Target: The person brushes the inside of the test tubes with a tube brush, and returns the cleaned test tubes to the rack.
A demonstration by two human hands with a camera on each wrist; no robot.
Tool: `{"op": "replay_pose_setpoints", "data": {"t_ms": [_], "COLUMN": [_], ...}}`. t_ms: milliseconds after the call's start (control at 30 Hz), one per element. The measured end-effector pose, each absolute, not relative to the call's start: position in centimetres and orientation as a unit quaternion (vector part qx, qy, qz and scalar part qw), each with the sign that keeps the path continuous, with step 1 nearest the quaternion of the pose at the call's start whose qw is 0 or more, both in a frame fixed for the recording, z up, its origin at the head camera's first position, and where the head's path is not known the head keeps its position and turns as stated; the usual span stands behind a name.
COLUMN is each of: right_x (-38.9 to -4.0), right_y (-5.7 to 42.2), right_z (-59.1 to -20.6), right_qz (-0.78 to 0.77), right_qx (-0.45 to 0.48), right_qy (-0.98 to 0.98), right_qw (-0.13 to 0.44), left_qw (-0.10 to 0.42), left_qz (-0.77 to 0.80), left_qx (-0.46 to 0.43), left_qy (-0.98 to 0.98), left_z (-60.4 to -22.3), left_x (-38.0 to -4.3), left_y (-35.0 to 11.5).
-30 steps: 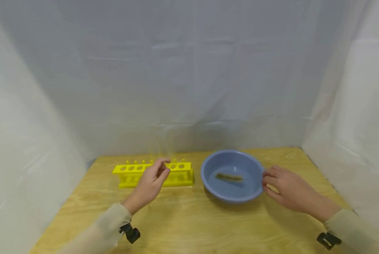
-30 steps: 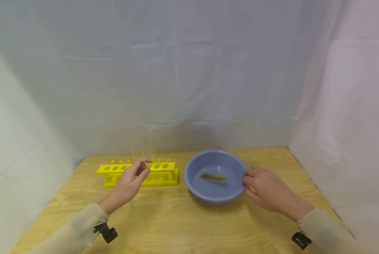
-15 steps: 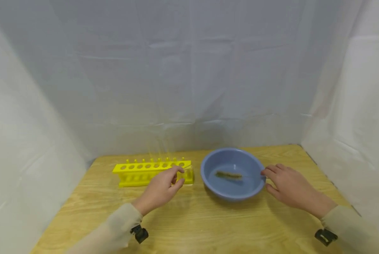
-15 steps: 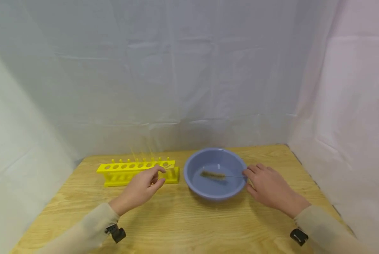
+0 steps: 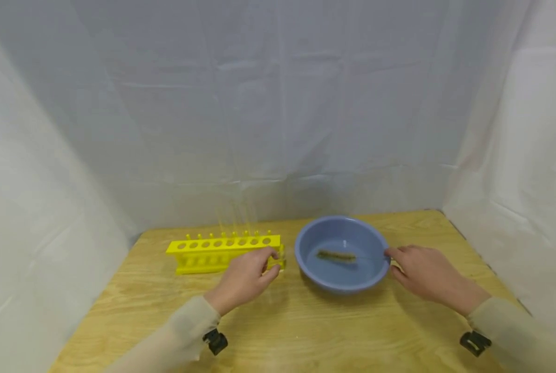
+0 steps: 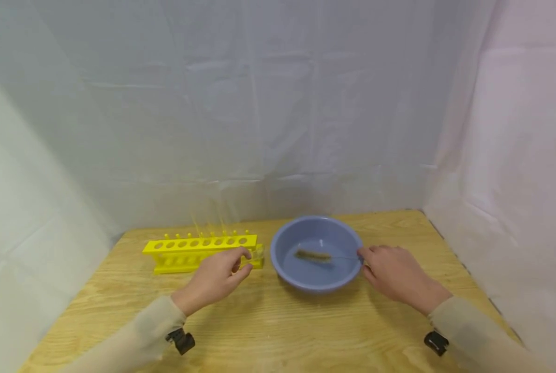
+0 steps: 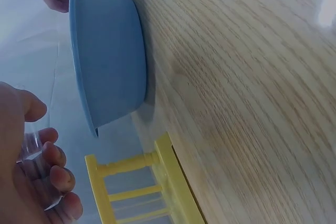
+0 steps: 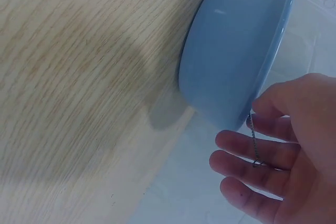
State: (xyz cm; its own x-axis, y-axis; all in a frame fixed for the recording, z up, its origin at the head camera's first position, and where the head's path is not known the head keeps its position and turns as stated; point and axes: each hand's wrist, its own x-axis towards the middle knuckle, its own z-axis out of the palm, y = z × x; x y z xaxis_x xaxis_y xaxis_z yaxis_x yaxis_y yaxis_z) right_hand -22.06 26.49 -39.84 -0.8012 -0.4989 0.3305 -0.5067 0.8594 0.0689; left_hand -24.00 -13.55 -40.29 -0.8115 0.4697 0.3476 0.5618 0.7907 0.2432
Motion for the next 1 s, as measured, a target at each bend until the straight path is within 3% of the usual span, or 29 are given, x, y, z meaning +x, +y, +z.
{"op": "replay_pose_setpoints", "data": {"t_ms": [467,833,1000], "right_x": [-22.5,-22.6,-22.8], "right_y": [26.3,26.7,27.0], "right_z": [-39.9,-39.1,-38.2], "right_qz": [0.019,0.022,0.016], "right_qx": [0.282,0.252,0.266], "right_qy": [-0.934,-0.946,-0.938], "right_qw": [0.220,0.202,0.223], "left_qw": [0.137,0.144,0.132], "left_qz": [-0.150,-0.142,-0.131], "left_qx": [-0.287,-0.294,-0.294], "left_qy": [-0.936,-0.934,-0.937], "left_z": [-40.8,-41.2,-41.2], "left_x": [-24.0,-24.5,-24.8], "left_y": [-12.7,-12.2,-12.0]}}
